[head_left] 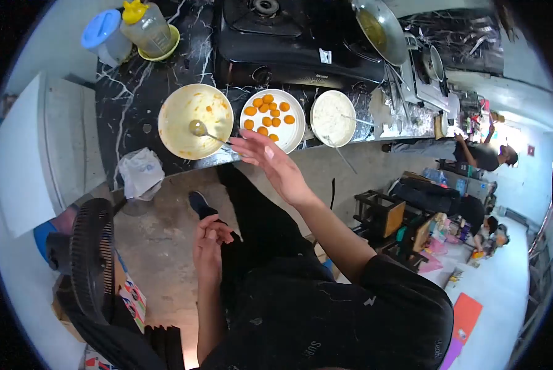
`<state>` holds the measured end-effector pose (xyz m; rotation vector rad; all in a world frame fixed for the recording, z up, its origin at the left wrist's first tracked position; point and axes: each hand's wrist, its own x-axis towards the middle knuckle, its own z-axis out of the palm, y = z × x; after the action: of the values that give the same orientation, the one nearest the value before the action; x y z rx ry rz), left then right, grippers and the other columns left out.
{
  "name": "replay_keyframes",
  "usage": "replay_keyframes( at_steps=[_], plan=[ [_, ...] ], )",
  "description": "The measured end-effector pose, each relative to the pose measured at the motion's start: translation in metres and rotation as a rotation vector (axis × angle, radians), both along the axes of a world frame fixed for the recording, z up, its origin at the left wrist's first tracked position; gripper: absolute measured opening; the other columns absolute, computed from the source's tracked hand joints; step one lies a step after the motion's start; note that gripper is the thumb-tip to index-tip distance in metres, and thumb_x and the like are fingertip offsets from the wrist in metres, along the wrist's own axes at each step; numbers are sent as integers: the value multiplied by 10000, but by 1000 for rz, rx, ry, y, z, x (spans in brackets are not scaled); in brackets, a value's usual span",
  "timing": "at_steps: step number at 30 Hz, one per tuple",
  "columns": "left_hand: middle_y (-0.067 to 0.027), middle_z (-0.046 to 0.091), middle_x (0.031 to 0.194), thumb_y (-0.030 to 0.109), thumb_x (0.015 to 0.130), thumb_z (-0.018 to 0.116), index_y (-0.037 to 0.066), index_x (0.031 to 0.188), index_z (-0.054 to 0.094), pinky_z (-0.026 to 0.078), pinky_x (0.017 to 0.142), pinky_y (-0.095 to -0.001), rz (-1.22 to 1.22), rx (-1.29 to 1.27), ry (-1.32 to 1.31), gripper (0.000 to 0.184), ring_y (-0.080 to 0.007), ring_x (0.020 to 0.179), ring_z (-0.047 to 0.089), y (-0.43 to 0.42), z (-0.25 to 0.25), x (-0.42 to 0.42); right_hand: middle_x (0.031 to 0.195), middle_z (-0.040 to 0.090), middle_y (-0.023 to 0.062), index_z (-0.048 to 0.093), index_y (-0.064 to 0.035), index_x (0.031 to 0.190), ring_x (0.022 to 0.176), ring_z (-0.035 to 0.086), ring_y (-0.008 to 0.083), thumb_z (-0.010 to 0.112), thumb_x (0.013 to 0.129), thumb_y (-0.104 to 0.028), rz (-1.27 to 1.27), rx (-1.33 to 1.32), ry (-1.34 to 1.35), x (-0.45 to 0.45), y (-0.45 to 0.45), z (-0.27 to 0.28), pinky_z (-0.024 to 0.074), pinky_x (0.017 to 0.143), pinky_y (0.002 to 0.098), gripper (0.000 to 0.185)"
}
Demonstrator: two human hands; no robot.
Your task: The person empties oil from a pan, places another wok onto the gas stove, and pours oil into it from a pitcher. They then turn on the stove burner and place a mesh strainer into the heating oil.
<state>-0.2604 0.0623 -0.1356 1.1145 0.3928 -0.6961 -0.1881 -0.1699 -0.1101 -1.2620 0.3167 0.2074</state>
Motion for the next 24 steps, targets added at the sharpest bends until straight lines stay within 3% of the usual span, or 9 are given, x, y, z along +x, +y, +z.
replay_keyframes(
  at_steps=[2,7,14,17,18,19,20,21,24],
  plan=[
    [-121,630,972,239,974,505,-1,1255,488,443,746,-284,150,-248,42,369,-151,799,553,-13,9,17,1356,517,155,371,-6,1413,1265,494,256,370,1010,-435,181,20,9,23,-12,-10,355,1041,374,589],
    [-138,599,926,238,932,519,-23,1202,492,436,727,-284,305,-255,-8,376,-174,798,556,-43,8,64,1124,617,96,542,-32,1248,1062,588,149,575,952,-118,461,112,178,57,-6,-29,463,890,292,310],
    [-102,523,815,193,929,499,-3,971,509,383,625,-274,220,17,-126,201,-149,705,498,-35,0,135,956,655,81,643,-42,1104,877,658,187,627,917,-132,784,-230,214,111,0,-16,513,727,296,208],
    [-73,480,707,220,931,515,27,809,477,326,575,-268,228,43,-92,231,-124,632,435,-19,-12,163,812,677,82,676,-13,983,713,666,200,646,896,-81,665,-328,122,126,-34,8,507,612,308,115],
    [-73,480,707,220,931,515,27,809,477,326,575,-268,204,18,-117,231,-124,632,435,-11,-21,169,749,680,86,690,-28,926,646,664,185,662,889,-120,544,-474,292,127,-57,26,502,580,287,103],
    [-51,434,641,240,932,525,39,727,434,299,548,-268,224,-15,-122,301,-118,588,396,-2,-29,168,723,669,81,679,-42,844,602,635,137,649,912,-239,59,-645,219,109,-67,23,465,531,248,210],
    [-30,388,574,260,932,534,51,645,391,273,521,-268,245,-42,-113,383,-113,544,357,6,-35,166,671,618,32,633,-51,820,550,550,74,584,958,-291,-105,-634,359,94,-103,23,392,496,213,281],
    [-30,388,574,260,932,534,51,645,391,273,521,-268,238,-49,-114,383,-113,544,357,9,-38,171,740,575,-31,649,-21,869,600,440,10,500,961,-100,-288,-935,324,90,-127,16,335,535,180,193],
    [-2,300,501,292,932,547,56,554,319,230,482,-272,94,29,-179,500,-111,488,292,17,-43,188,779,621,37,623,13,960,668,570,122,580,942,-180,-332,-1484,443,82,-209,-1,448,604,281,198]
  ],
)
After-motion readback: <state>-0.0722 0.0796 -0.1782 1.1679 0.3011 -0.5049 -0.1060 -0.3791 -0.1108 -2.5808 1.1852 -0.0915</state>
